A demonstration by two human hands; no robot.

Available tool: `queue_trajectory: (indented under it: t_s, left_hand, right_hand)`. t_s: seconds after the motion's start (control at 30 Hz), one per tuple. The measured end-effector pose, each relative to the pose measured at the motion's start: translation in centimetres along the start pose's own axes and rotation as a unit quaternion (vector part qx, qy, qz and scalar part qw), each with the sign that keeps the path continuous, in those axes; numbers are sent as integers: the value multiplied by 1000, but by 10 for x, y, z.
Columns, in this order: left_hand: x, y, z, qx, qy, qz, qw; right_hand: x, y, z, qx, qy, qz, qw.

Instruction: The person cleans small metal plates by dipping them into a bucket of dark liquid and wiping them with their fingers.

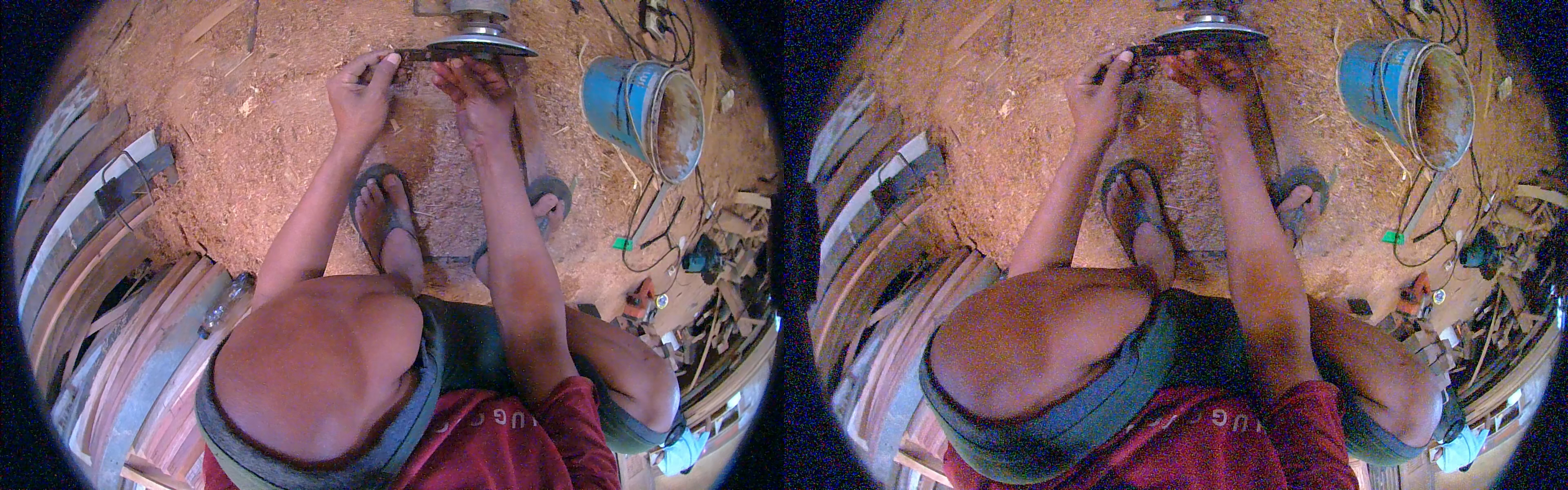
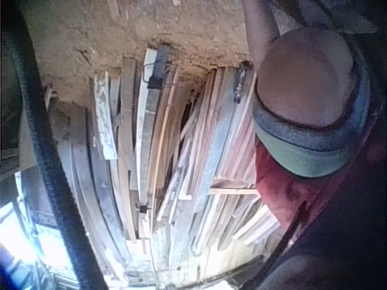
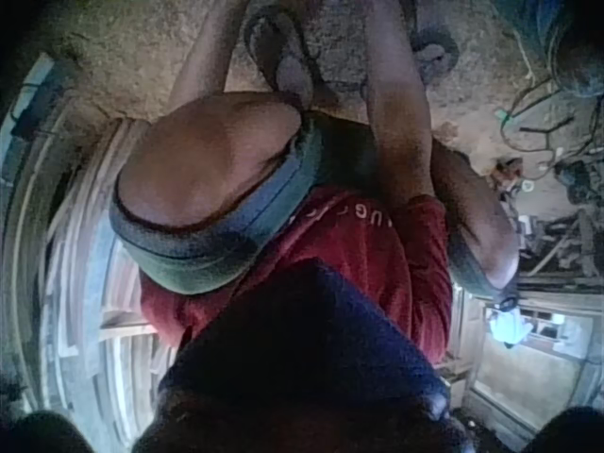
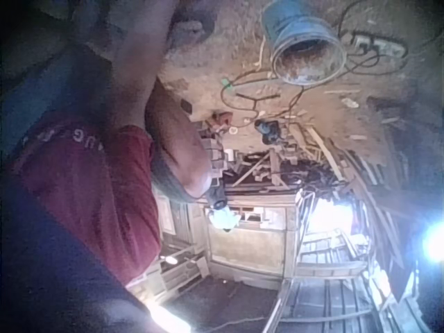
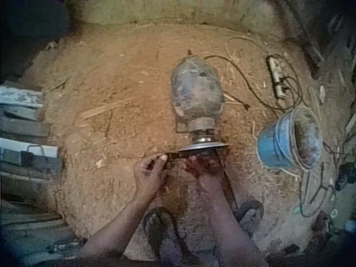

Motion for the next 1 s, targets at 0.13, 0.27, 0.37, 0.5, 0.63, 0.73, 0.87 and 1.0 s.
queue_trajectory:
  t_s: [0.13,0.27,0.37,0.5,0.63,0.73,0.87,1.0]
  left_hand:
    - [5,4,0,4,-20,-68,997]
    - [4,5,1,-3,-4,-56,998]
    - [-5,8,0,-5,0,-33,999]
    - [1,9,-2,6,-4,-17,1000]
    - [-1,13,-3,7,-15,-55,998]
    - [-3,15,-4,10,-10,-61,998]
    - [-3,18,-5,22,-31,-68,997]
    - [-2,20,-5,24,-25,-45,998]
  right_hand:
    - [2,-2,-1,-7,-1,-21,1000]
    - [5,-1,0,2,-9,-16,1000]
    - [9,-3,0,-13,-6,-16,1000]
    - [0,-12,1,-26,8,-22,999]
    - [5,-10,0,-22,8,-24,999]
    - [9,-8,1,-5,0,-35,999]
    - [10,-9,2,1,2,-41,999]
    - [11,-11,2,3,-1,-23,1000]
Point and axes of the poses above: each hand's wrist, its own z-axis away from the middle knuckle, its own y-axis out of the back of the hand, x = y × z, the point moved 9 cm from there along -z, towards the middle knuckle, and after that the axes turned 1 degree about y, right-handed, at the moved point
